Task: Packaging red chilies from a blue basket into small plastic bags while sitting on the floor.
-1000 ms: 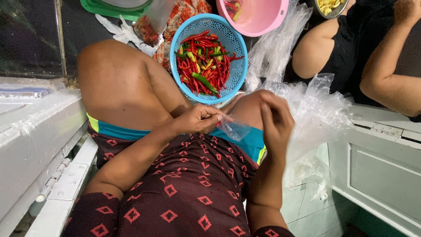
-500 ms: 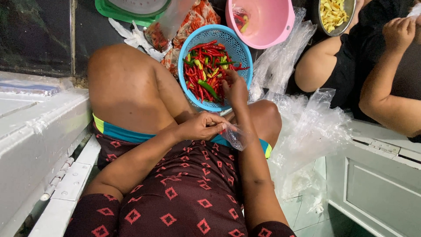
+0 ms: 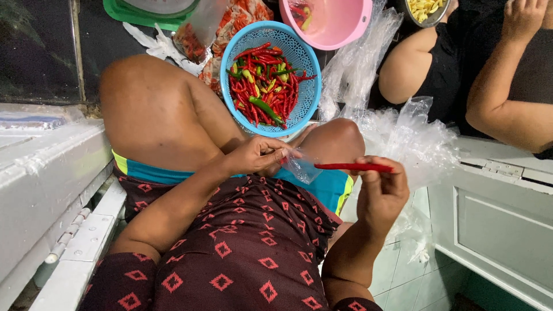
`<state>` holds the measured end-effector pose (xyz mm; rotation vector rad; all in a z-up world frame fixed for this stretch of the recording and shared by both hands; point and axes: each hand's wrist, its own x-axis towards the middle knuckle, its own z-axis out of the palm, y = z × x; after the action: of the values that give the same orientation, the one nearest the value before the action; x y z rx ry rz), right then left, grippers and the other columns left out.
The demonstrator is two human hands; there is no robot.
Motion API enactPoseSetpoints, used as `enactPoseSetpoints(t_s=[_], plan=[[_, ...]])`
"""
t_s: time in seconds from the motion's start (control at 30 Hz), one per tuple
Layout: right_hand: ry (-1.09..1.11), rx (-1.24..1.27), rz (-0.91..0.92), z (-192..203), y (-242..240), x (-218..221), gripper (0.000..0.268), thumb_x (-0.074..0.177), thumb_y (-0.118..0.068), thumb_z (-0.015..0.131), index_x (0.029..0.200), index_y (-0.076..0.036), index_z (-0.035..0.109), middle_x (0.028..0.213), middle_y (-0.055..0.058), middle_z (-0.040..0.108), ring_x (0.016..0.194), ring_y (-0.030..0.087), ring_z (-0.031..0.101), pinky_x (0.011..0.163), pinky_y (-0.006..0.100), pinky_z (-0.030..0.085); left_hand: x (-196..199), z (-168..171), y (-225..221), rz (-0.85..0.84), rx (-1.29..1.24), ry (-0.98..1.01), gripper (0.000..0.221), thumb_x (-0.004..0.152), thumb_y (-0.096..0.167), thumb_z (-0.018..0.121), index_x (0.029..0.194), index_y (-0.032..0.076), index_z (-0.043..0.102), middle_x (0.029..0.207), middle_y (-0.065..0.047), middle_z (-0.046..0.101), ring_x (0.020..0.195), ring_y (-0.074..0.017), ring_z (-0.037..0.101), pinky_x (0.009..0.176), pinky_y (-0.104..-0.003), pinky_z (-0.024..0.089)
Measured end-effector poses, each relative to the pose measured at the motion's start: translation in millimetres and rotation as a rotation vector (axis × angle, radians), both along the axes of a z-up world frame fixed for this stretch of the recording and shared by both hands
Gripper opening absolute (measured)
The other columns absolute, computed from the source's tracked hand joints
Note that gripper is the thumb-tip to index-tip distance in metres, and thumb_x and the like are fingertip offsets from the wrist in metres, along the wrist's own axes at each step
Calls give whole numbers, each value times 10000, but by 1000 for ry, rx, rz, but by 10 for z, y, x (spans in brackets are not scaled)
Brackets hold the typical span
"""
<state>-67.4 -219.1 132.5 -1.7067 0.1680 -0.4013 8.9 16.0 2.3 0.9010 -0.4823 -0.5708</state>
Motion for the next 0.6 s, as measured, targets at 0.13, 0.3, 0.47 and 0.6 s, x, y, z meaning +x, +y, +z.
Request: enactPoseSetpoints(t_s=[0.13,0.3,0.47,0.6], plan=[[71,-231,133,46,354,-13,244,907,72,711,1132,82,617,1117,275,685,1056,379,720,902,448,593,9,22,6,-1,5,-5,266,1057,152,539,1194,45,741,550,-83,628,418,-32,367,425,-201,295],[114,-536,309,208,609,137,186,957,22,699,1136,9,748,1306,206,614,1194,314,618,972,438,551,21,18,7,9,16,3,263,1055,156,545,1189,50,745,569,-90,642,425,-34,373,427,-206,299],[126,-564,295,253,519,235,230,970,22,698,1198,14,727,1298,215,618,1189,338,621,971,440,531,23,17,-4,5,23,8,261,1053,160,550,1185,53,749,583,-96,653,431,-36,378,428,-210,303],[68,-572,183,-168,333,602,180,1046,-5,662,1216,25,715,1149,189,687,1047,283,684,878,369,542,27,30,-2,16,28,5,259,1052,163,555,1181,57,752,597,-102,663,437,-38,382,430,-214,306]])
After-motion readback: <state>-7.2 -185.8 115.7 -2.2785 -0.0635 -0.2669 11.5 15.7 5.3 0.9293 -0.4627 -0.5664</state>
